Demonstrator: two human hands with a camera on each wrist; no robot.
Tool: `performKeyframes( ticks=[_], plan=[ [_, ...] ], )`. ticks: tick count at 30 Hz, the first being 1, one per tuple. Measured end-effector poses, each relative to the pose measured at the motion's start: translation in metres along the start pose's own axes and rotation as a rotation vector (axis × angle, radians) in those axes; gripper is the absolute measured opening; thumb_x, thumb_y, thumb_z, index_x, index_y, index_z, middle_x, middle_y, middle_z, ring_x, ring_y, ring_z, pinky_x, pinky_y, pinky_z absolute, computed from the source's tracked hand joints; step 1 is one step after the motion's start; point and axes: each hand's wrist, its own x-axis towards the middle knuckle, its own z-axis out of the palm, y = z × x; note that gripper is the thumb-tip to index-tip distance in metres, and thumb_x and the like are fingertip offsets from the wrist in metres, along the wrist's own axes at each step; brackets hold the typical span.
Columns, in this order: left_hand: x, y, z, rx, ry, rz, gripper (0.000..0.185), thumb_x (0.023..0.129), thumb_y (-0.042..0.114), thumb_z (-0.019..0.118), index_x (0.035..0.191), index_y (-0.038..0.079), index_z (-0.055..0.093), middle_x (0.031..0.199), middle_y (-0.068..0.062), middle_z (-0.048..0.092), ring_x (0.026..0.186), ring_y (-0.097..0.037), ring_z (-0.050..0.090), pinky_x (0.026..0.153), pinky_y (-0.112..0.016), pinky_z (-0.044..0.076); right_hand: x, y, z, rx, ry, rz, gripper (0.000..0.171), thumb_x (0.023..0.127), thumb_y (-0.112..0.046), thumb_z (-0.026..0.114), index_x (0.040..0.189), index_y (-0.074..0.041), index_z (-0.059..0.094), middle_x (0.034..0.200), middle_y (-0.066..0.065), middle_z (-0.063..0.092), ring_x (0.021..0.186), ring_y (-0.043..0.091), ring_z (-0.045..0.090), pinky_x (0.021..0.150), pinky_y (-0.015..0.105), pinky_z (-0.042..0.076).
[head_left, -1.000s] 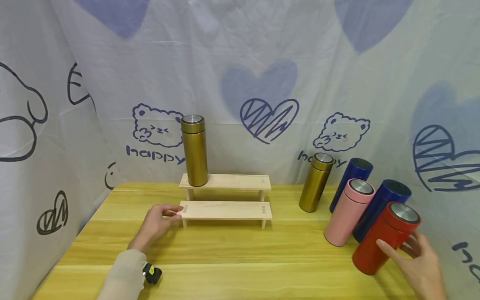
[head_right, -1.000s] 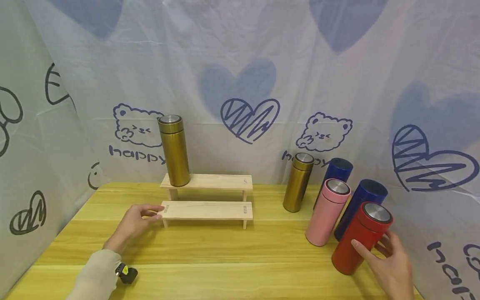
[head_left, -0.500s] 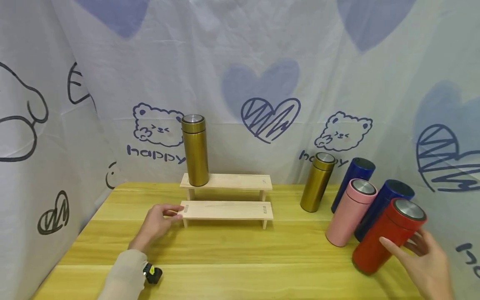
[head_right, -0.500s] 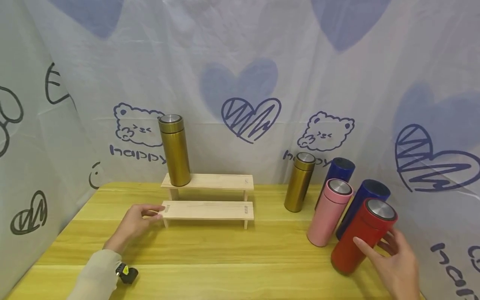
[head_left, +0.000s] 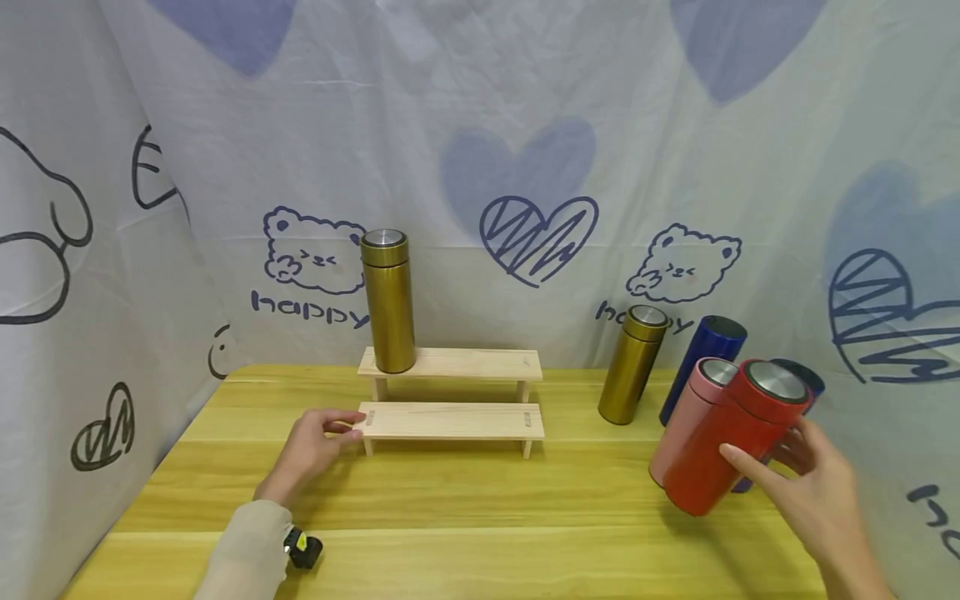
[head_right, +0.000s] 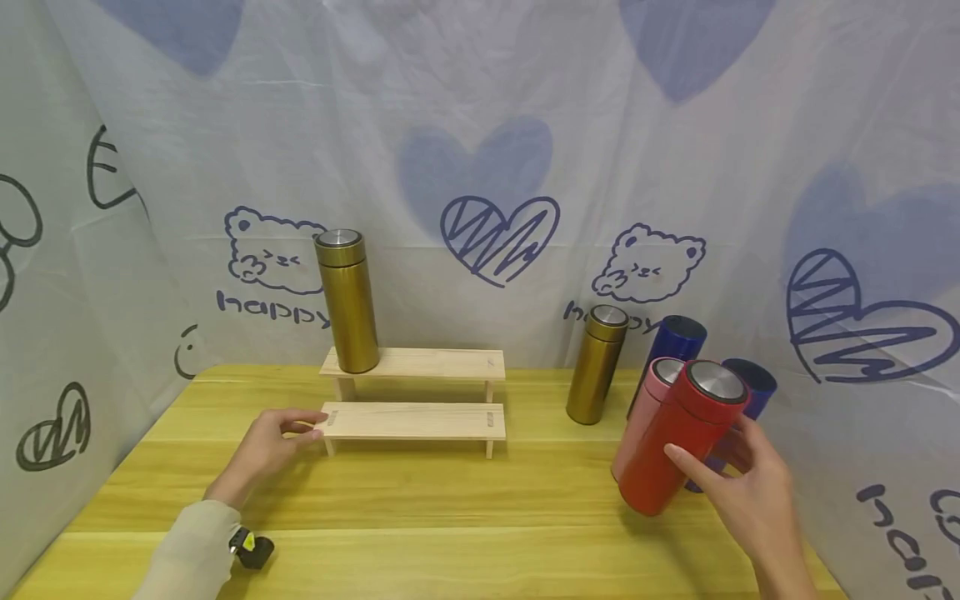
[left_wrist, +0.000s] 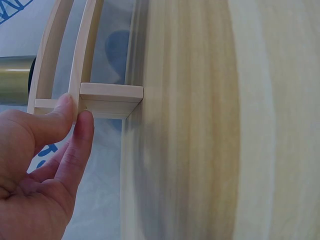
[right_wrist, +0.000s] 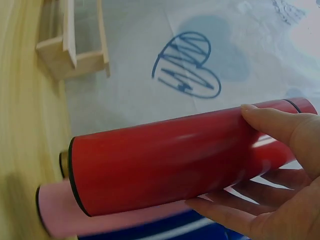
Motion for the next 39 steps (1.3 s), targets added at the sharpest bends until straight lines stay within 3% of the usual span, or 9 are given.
performKeyframes(
  ticks=[3, 6, 9, 13, 16, 26, 39],
  plan=[
    [-0.001, 0.000, 0.000, -0.003, -0.004, 0.000, 0.027, 0.088, 0.017, 0.069, 0.114, 0.015, 0.071, 0.119, -0.011, 0.067, 0.105, -0.026, 0.063, 0.080, -0.032, 0.055, 0.002, -0.013, 0.005, 0.019, 0.009, -0.078, 0.087, 0.075, -0.048, 0.076, 0.148, -0.027, 0.033, 0.133, 0.017, 0.054, 0.100, 0.008, 0.058, 0.079, 0.025, 0.055],
    [0.000, -0.001, 0.000, -0.004, -0.004, 0.002, 0.026, 0.088, 0.017, 0.069, 0.114, 0.015, 0.071, 0.119, -0.012, 0.067, 0.104, -0.026, 0.063, 0.079, -0.030, 0.054, 0.006, -0.026, 0.012, 0.048, -0.001, -0.152, 0.081, 0.077, -0.044, 0.076, 0.145, -0.025, 0.036, 0.130, 0.014, 0.057, 0.092, -0.008, 0.054, 0.071, 0.008, 0.047],
    [-0.001, -0.001, 0.000, -0.005, 0.003, 0.006, 0.026, 0.087, 0.016, 0.069, 0.113, 0.015, 0.071, 0.118, -0.011, 0.067, 0.104, -0.025, 0.063, 0.079, -0.031, 0.054, 0.011, -0.039, 0.021, 0.084, -0.034, -0.186, 0.078, 0.080, -0.044, 0.074, 0.145, -0.027, 0.035, 0.133, 0.012, 0.056, 0.099, 0.000, 0.056, 0.077, 0.016, 0.049],
    [0.000, -0.001, 0.000, -0.004, 0.008, 0.006, 0.026, 0.087, 0.015, 0.069, 0.113, 0.015, 0.071, 0.118, -0.011, 0.067, 0.103, -0.025, 0.063, 0.080, -0.032, 0.055, 0.018, -0.056, 0.033, 0.162, -0.072, -0.192, 0.078, 0.081, -0.046, 0.071, 0.146, -0.029, 0.031, 0.136, 0.008, 0.053, 0.112, 0.020, 0.056, 0.089, 0.040, 0.053],
    [0.000, 0.001, 0.000, 0.000, 0.006, 0.013, 0.026, 0.087, 0.014, 0.069, 0.113, 0.014, 0.071, 0.118, -0.012, 0.067, 0.103, -0.026, 0.063, 0.079, -0.031, 0.055, 0.023, -0.068, 0.042, 0.214, -0.090, -0.208, 0.079, 0.081, -0.048, 0.071, 0.146, -0.029, 0.032, 0.136, 0.004, 0.052, 0.116, 0.025, 0.056, 0.096, 0.051, 0.050],
    [0.000, 0.003, 0.002, 0.005, 0.016, 0.043, 0.025, 0.086, 0.012, 0.069, 0.111, 0.010, 0.072, 0.114, -0.013, 0.069, 0.099, -0.026, 0.065, 0.072, -0.025, 0.054, 0.036, -0.101, 0.064, 0.293, -0.152, -0.294, 0.078, 0.078, -0.047, 0.074, 0.144, -0.033, 0.035, 0.135, -0.001, 0.054, 0.120, 0.022, 0.053, 0.100, 0.051, 0.046],
    [0.006, 0.004, 0.011, 0.011, 0.040, 0.087, 0.024, 0.085, 0.011, 0.071, 0.109, 0.008, 0.072, 0.112, -0.013, 0.071, 0.098, -0.028, 0.067, 0.076, -0.032, 0.058, 0.046, -0.136, 0.090, 0.376, -0.191, -0.366, 0.077, 0.079, -0.045, 0.074, 0.144, -0.030, 0.035, 0.136, 0.003, 0.054, 0.123, 0.025, 0.053, 0.103, 0.052, 0.045]
  ],
)
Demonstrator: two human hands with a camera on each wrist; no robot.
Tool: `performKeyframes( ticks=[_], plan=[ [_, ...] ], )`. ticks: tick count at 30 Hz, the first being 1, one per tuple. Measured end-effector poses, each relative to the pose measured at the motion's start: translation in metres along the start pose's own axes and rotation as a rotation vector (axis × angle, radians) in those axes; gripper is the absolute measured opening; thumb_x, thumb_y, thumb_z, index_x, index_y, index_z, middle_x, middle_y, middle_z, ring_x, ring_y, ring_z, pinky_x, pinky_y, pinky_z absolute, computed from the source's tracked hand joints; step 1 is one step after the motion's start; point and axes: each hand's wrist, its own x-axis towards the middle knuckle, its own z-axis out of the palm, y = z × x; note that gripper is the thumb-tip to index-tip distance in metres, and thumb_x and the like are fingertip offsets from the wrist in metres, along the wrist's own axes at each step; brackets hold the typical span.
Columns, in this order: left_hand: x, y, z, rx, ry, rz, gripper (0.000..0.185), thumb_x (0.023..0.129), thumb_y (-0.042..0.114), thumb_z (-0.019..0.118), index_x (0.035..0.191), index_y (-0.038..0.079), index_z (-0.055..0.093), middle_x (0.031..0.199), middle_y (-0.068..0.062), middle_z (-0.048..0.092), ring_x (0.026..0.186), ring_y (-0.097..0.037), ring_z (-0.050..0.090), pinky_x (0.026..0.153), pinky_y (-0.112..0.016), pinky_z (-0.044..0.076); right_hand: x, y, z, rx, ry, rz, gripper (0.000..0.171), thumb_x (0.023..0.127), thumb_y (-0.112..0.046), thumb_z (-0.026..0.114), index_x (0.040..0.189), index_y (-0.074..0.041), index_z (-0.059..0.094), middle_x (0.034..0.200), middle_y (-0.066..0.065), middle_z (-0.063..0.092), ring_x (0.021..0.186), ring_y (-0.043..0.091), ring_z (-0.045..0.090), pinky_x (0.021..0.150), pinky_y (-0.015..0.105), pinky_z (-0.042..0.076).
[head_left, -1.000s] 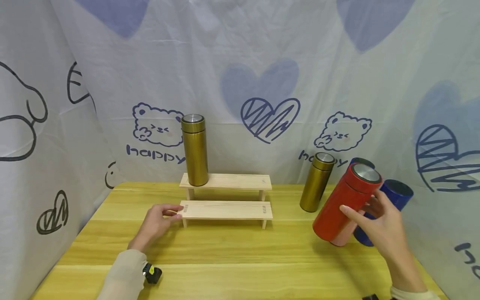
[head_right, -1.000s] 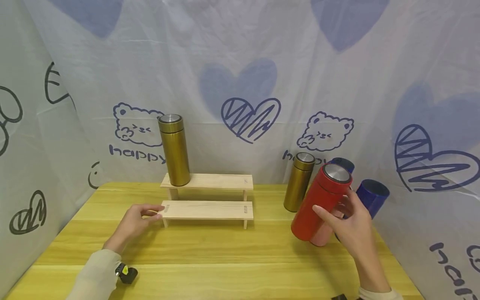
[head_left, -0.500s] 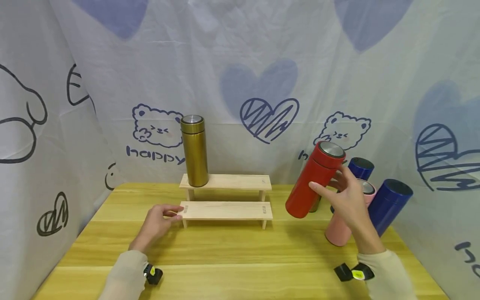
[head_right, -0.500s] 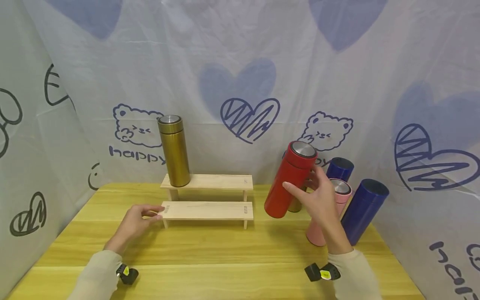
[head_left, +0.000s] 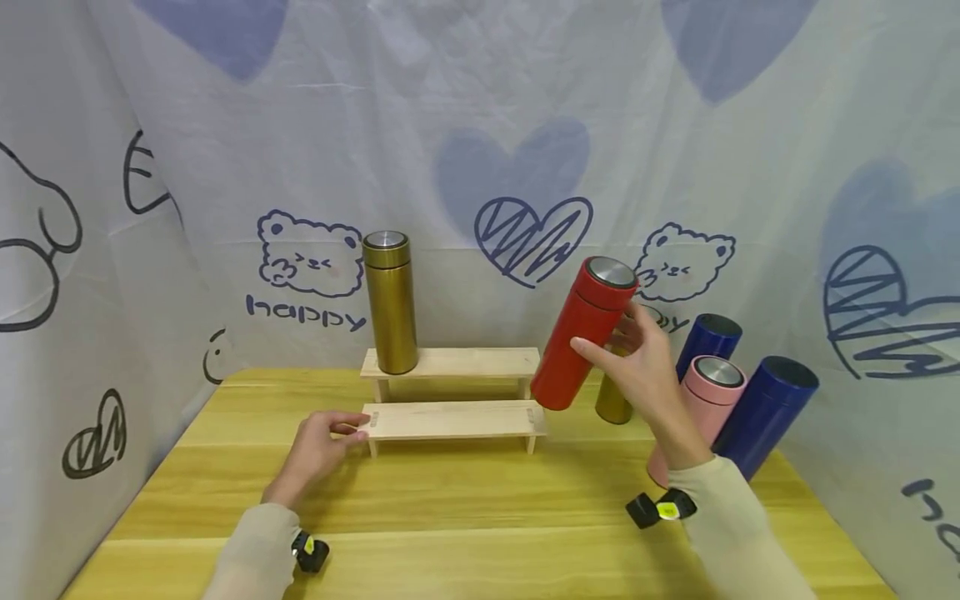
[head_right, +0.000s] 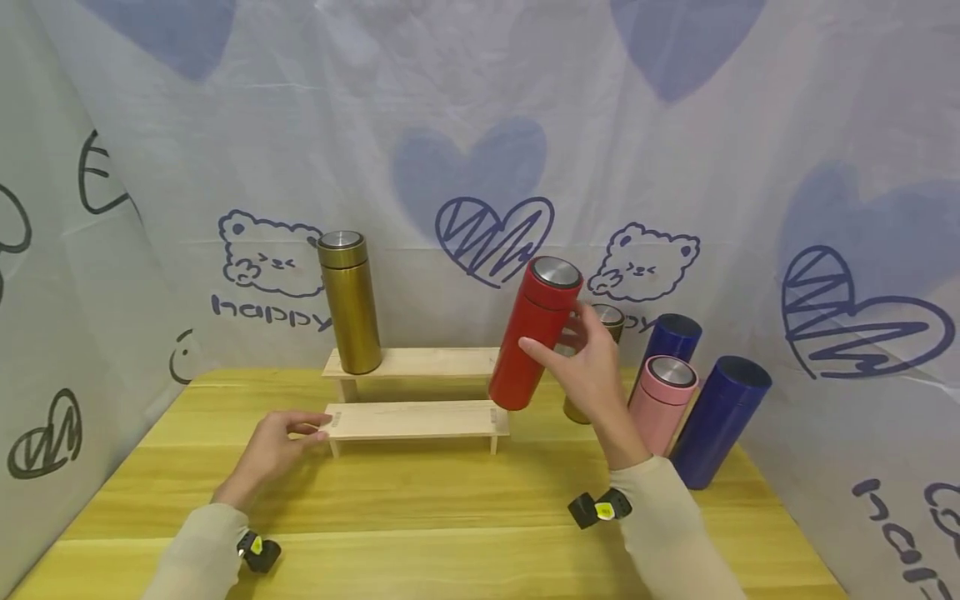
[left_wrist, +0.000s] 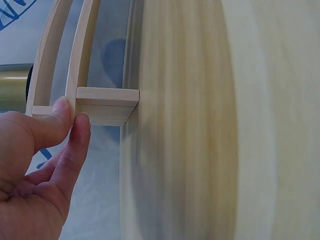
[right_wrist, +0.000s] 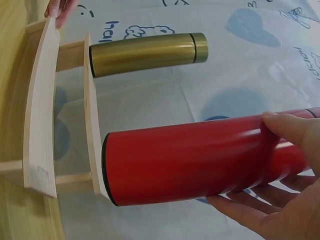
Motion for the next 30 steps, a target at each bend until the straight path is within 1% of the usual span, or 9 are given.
performKeyframes(
  ticks=[5, 11, 16, 19, 22, 26, 30],
  plan=[
    [0.003, 0.000, 0.003, -0.002, -0.001, -0.003, 0.024, 0.085, 0.012, 0.071, 0.109, 0.009, 0.072, 0.111, -0.012, 0.071, 0.099, -0.028, 0.066, 0.077, -0.034, 0.058, 0.015, -0.005, 0.015, 0.008, -0.004, -0.043, 0.075, 0.079, -0.045, 0.075, 0.142, -0.030, 0.037, 0.135, 0.002, 0.055, 0.121, 0.024, 0.054, 0.100, 0.051, 0.048],
    [0.004, 0.001, 0.005, -0.010, -0.004, -0.001, 0.024, 0.085, 0.011, 0.071, 0.109, 0.009, 0.073, 0.110, -0.012, 0.071, 0.097, -0.026, 0.067, 0.075, -0.032, 0.058, 0.034, -0.012, 0.037, 0.023, -0.012, -0.084, 0.076, 0.078, -0.044, 0.076, 0.141, -0.025, 0.040, 0.133, 0.004, 0.056, 0.117, 0.026, 0.057, 0.096, 0.048, 0.051],
    [0.003, 0.004, 0.005, -0.017, -0.010, -0.008, 0.026, 0.085, 0.010, 0.070, 0.111, 0.007, 0.072, 0.112, -0.013, 0.070, 0.097, -0.026, 0.066, 0.078, -0.034, 0.058, 0.051, -0.019, 0.060, 0.029, -0.030, -0.076, 0.074, 0.076, -0.041, 0.078, 0.140, -0.024, 0.043, 0.130, 0.005, 0.058, 0.112, 0.026, 0.059, 0.092, 0.045, 0.054],
    [0.003, 0.004, 0.005, -0.015, -0.012, -0.014, 0.026, 0.086, 0.010, 0.070, 0.111, 0.007, 0.071, 0.113, -0.013, 0.070, 0.098, -0.026, 0.066, 0.079, -0.034, 0.058, 0.060, -0.023, 0.073, 0.014, -0.045, -0.065, 0.075, 0.075, -0.041, 0.079, 0.139, -0.024, 0.044, 0.129, 0.005, 0.059, 0.110, 0.025, 0.061, 0.091, 0.042, 0.055],
    [0.004, 0.003, 0.005, -0.012, -0.009, -0.009, 0.026, 0.085, 0.012, 0.070, 0.111, 0.009, 0.072, 0.113, -0.012, 0.070, 0.098, -0.025, 0.066, 0.078, -0.032, 0.058, 0.067, -0.024, 0.084, 0.024, -0.062, -0.069, 0.075, 0.074, -0.039, 0.080, 0.139, -0.023, 0.045, 0.128, 0.005, 0.059, 0.108, 0.025, 0.061, 0.090, 0.041, 0.055],
    [0.004, 0.000, 0.005, -0.006, -0.005, 0.018, 0.025, 0.086, 0.012, 0.070, 0.110, 0.009, 0.072, 0.112, -0.012, 0.070, 0.098, -0.025, 0.067, 0.075, -0.027, 0.056, 0.076, -0.024, 0.100, 0.047, -0.086, -0.092, 0.074, 0.074, -0.036, 0.081, 0.138, -0.021, 0.046, 0.125, 0.005, 0.061, 0.105, 0.025, 0.063, 0.088, 0.040, 0.056],
    [0.004, 0.000, 0.005, -0.004, -0.002, 0.018, 0.024, 0.085, 0.012, 0.070, 0.109, 0.009, 0.072, 0.112, -0.011, 0.071, 0.097, -0.025, 0.067, 0.074, -0.026, 0.056, 0.084, -0.025, 0.117, 0.050, -0.110, -0.121, 0.075, 0.074, -0.032, 0.081, 0.139, -0.018, 0.046, 0.124, 0.008, 0.062, 0.102, 0.026, 0.064, 0.085, 0.039, 0.057]
  ],
)
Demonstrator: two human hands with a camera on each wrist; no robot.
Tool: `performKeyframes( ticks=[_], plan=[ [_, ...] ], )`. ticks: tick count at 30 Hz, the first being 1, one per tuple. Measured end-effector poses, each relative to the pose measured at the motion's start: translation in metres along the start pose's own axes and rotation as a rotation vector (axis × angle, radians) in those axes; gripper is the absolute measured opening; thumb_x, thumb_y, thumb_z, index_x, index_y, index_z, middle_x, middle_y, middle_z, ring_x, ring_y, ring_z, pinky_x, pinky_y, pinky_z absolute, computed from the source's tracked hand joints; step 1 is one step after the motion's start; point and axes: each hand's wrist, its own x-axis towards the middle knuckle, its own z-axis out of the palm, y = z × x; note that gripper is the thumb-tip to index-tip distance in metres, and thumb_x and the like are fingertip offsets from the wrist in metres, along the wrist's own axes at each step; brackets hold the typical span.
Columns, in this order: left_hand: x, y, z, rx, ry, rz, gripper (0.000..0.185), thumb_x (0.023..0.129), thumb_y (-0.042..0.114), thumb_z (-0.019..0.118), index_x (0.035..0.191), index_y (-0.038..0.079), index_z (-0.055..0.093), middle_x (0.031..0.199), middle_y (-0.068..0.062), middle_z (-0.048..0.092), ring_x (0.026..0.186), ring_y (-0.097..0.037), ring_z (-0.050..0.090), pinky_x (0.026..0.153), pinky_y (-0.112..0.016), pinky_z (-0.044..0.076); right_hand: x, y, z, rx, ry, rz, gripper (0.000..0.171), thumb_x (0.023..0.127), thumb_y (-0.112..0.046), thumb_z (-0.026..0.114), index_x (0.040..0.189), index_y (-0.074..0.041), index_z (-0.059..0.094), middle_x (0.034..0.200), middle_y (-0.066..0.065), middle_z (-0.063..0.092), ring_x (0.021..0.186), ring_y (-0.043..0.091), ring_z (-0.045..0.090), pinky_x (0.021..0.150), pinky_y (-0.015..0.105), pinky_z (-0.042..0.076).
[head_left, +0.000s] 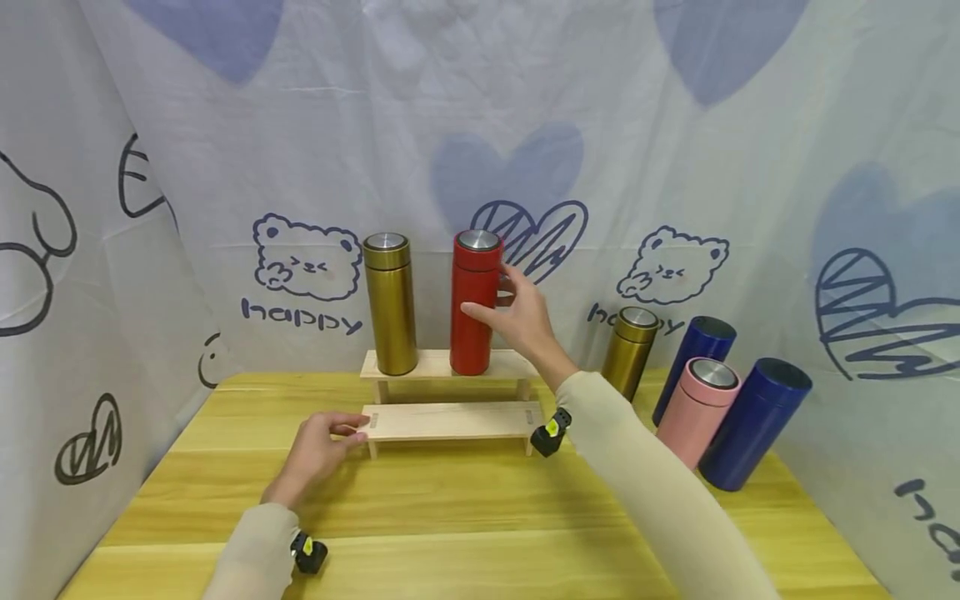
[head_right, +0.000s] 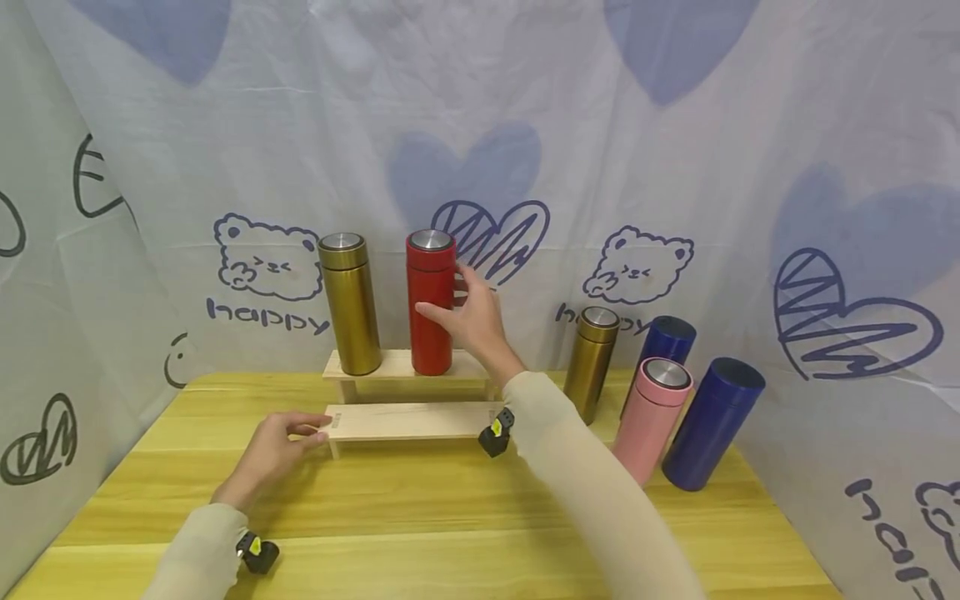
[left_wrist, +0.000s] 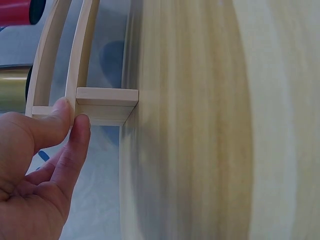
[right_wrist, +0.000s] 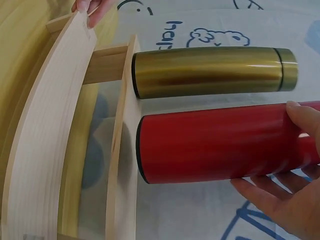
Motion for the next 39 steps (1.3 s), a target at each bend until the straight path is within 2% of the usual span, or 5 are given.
performKeyframes(
  ticks=[7, 15, 21, 28, 39],
  plan=[
    [-0.001, 0.001, 0.001, -0.011, -0.013, -0.002, 0.024, 0.085, 0.012, 0.071, 0.109, 0.009, 0.072, 0.112, -0.012, 0.070, 0.098, -0.026, 0.067, 0.075, -0.029, 0.057, 0.013, 0.001, 0.021, -0.008, 0.004, -0.018, 0.073, 0.073, -0.027, 0.083, 0.135, -0.012, 0.049, 0.123, 0.012, 0.062, 0.101, 0.029, 0.065, 0.085, 0.039, 0.058],
    [-0.001, 0.002, 0.000, -0.010, -0.013, -0.019, 0.024, 0.086, 0.012, 0.070, 0.110, 0.010, 0.072, 0.113, -0.012, 0.070, 0.099, -0.026, 0.066, 0.077, -0.033, 0.058, 0.019, 0.006, 0.033, -0.035, -0.003, -0.005, 0.073, 0.073, -0.024, 0.083, 0.137, -0.014, 0.048, 0.123, 0.009, 0.061, 0.104, 0.027, 0.063, 0.084, 0.038, 0.058],
    [-0.001, 0.004, 0.000, -0.014, -0.011, -0.029, 0.024, 0.085, 0.011, 0.070, 0.109, 0.010, 0.073, 0.113, -0.012, 0.070, 0.099, -0.026, 0.066, 0.077, -0.033, 0.058, 0.021, 0.008, 0.035, -0.068, 0.003, -0.051, 0.068, 0.074, -0.023, 0.082, 0.133, -0.013, 0.050, 0.120, 0.009, 0.063, 0.104, 0.026, 0.063, 0.085, 0.037, 0.058],
    [-0.002, 0.004, -0.002, -0.012, -0.006, -0.015, 0.024, 0.085, 0.011, 0.070, 0.109, 0.009, 0.072, 0.112, -0.012, 0.070, 0.099, -0.026, 0.066, 0.078, -0.033, 0.057, 0.023, 0.010, 0.034, -0.073, -0.005, -0.034, 0.077, 0.074, -0.024, 0.082, 0.140, -0.011, 0.044, 0.126, 0.010, 0.058, 0.105, 0.027, 0.062, 0.085, 0.037, 0.058],
    [-0.003, 0.004, -0.003, -0.015, -0.004, -0.018, 0.023, 0.085, 0.012, 0.071, 0.108, 0.009, 0.073, 0.111, -0.012, 0.070, 0.097, -0.026, 0.067, 0.071, -0.023, 0.055, 0.024, 0.012, 0.033, -0.070, -0.037, -0.047, 0.073, 0.075, -0.023, 0.081, 0.138, -0.011, 0.045, 0.124, 0.010, 0.060, 0.106, 0.026, 0.062, 0.087, 0.037, 0.057]
  ],
)
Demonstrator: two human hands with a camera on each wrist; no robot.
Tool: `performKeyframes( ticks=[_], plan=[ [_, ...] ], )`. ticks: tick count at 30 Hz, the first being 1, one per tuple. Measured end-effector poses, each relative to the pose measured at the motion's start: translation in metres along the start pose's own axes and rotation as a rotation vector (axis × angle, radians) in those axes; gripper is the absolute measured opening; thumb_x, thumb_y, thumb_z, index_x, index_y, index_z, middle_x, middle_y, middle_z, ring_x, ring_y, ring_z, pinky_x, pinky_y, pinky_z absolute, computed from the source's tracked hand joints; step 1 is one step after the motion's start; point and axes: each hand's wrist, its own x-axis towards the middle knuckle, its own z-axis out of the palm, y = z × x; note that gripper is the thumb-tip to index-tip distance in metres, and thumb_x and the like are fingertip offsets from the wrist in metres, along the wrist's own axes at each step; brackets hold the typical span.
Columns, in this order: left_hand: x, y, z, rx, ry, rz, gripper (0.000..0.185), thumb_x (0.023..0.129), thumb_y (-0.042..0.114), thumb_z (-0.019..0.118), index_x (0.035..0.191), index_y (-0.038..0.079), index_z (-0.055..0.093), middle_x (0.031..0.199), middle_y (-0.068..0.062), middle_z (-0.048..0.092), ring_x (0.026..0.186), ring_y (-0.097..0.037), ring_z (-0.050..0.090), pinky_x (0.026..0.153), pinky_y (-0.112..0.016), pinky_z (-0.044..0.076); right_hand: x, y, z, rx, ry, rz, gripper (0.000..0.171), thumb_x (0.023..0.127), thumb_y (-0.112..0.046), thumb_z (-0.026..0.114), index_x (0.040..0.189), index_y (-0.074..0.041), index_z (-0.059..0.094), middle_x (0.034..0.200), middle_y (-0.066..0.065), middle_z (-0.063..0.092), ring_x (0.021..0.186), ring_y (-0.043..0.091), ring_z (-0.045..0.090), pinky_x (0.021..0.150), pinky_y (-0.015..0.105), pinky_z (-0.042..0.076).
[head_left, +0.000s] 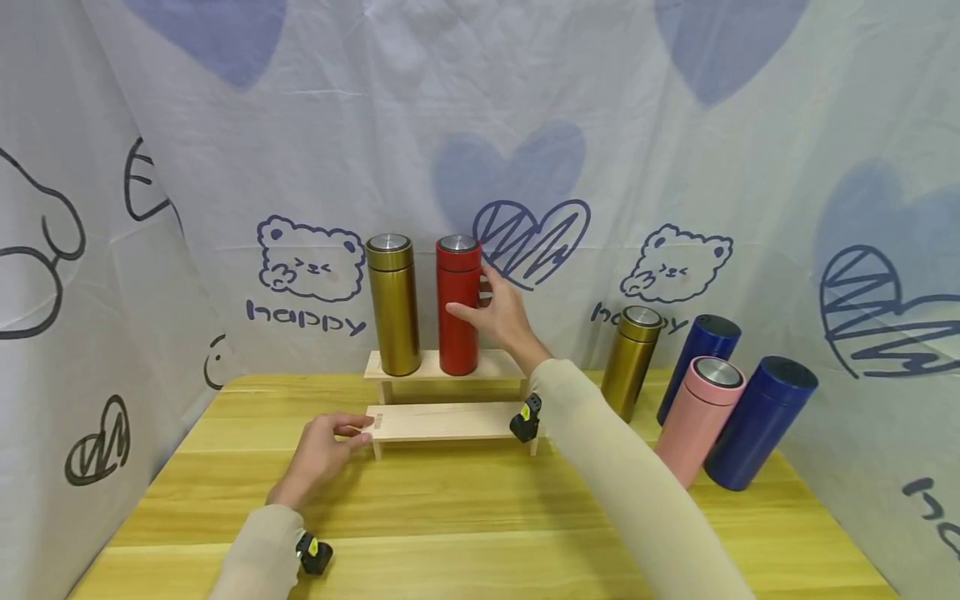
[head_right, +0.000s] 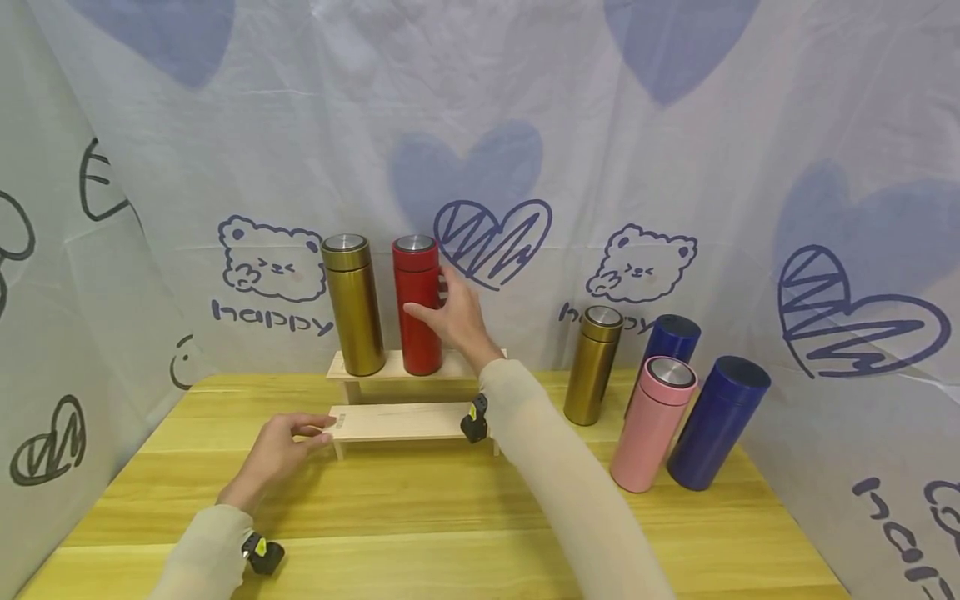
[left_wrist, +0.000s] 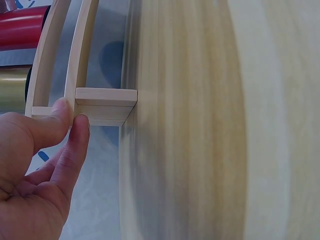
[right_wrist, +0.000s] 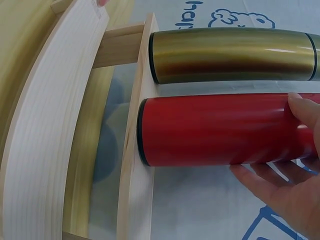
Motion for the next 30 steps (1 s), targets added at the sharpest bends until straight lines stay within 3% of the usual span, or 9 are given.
performKeyframes(
  ticks=[30],
  plan=[
    [0.000, 0.000, 0.000, 0.003, 0.006, 0.022, 0.023, 0.085, 0.011, 0.071, 0.108, 0.007, 0.073, 0.109, -0.014, 0.071, 0.096, -0.028, 0.067, 0.072, -0.026, 0.056, 0.001, 0.012, 0.000, 0.036, -0.046, -0.041, 0.078, 0.079, -0.021, 0.078, 0.145, -0.017, 0.037, 0.126, 0.010, 0.058, 0.108, 0.028, 0.062, 0.092, 0.042, 0.055]
  ],
)
